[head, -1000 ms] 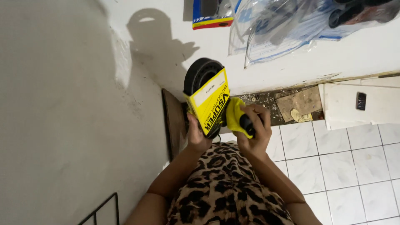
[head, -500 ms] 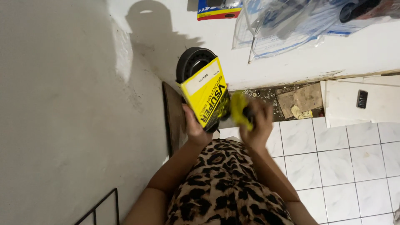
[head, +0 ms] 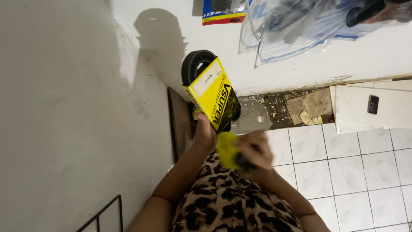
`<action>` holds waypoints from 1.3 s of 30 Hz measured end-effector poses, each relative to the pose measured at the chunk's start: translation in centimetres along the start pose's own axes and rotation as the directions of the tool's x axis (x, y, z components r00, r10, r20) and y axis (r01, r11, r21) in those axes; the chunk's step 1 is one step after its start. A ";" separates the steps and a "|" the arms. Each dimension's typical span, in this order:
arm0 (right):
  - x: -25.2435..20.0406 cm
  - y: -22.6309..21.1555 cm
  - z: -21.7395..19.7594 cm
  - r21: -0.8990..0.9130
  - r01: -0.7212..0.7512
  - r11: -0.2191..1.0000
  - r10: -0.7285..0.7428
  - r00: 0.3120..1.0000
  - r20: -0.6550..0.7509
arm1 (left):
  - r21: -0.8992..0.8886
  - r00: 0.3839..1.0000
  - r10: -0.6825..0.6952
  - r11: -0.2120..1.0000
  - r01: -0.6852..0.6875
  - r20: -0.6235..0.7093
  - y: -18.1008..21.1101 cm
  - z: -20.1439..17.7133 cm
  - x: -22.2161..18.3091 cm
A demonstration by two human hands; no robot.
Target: Cleaning the packaging of a motorcycle scooter belt with a yellow cloth.
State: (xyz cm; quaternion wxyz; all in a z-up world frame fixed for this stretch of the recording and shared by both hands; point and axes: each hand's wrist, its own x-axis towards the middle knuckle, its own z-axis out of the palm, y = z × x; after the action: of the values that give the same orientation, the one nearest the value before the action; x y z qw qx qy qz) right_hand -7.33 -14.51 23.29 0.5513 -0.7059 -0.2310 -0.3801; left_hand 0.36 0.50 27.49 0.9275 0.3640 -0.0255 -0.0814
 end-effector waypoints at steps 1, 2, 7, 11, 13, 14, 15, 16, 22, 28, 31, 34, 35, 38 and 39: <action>0.7 0.0 1.0 -0.080 0.009 0.997 -0.009 1.000 0.001 | 0.064 0.999 0.020 0.998 -0.022 0.033 -1.7 -1.5 -0.3; 1.4 0.0 1.9 -0.160 0.018 0.987 -0.018 1.000 0.003 | 0.126 0.997 0.038 0.991 -0.046 0.069 -3.4 -3.0 -0.5; 3.9 5.0 -2.1 -0.410 -0.200 0.890 0.222 0.975 0.007 | -0.022 0.998 0.060 0.998 -0.059 0.014 5.2 7.0 -1.0; 5.6 5.5 -5.1 -0.394 -0.319 0.862 0.303 0.947 -0.103 | 0.202 0.996 0.047 0.978 -0.060 0.070 2.6 3.1 -1.2; 6.7 2.0 -3.7 -0.369 -0.241 0.897 0.229 0.970 -0.077 | 0.288 0.997 0.050 0.955 -0.066 0.064 3.0 3.0 -1.4; 7.2 0.2 -3.1 -0.350 -0.160 0.923 0.149 0.987 -0.058 | 0.368 0.997 0.050 0.927 -0.071 0.067 3.1 3.0 -1.4; 3.9 1.1 -2.3 -0.352 -0.161 0.922 0.148 0.987 -0.064 | 0.370 0.996 0.047 0.926 -0.070 0.072 0.5 0.0 -1.5; 0.6 2.0 -1.5 -0.153 -0.027 0.988 0.029 1.000 0.011 | 0.321 0.996 0.010 0.946 -0.037 0.084 -2.1 -3.0 -1.6; 0.7 6.0 -2.2 -0.404 0.012 0.915 0.032 0.994 0.101 | 0.223 0.998 0.002 0.975 -0.017 0.066 -0.2 -0.1 -1.7; 6.1 4.3 -4.8 -0.399 -0.235 0.886 0.231 0.971 -0.058 | 0.064 0.999 0.051 0.997 -0.050 -0.002 -0.4 2.2 -1.9; 2.3 3.7 -4.4 -0.240 -0.097 0.966 0.086 0.995 -0.059 | 0.166 1.000 -0.012 0.986 0.010 0.007 -0.8 1.2 -2.2; 2.4 -0.1 -0.7 -0.179 0.114 0.977 -0.106 0.993 0.057 | 0.123 1.000 -0.010 0.992 0.010 0.005 -1.8 0.3 -2.8; 3.7 -2.3 1.1 -0.253 0.201 0.946 -0.159 0.971 0.177 | 0.093 1.000 -0.012 0.996 0.012 0.008 -2.2 -0.2 -3.1; -0.6 2.9 1.2 -0.227 0.087 0.970 -0.083 0.996 0.028 | 0.237 0.999 -0.022 0.971 0.028 -0.027 0.0 0.7 -2.2; -0.6 3.9 -0.1 -0.226 0.090 0.970 -0.085 0.996 0.033 | 0.234 0.999 -0.019 0.972 0.025 -0.028 0.5 1.6 -1.9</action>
State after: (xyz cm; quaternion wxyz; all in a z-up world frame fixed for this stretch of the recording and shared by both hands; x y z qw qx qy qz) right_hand -4.80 -15.69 20.47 0.4471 -0.7576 -0.2233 -0.4199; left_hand -1.63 0.11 29.05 0.8775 0.4720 -0.0190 -0.0832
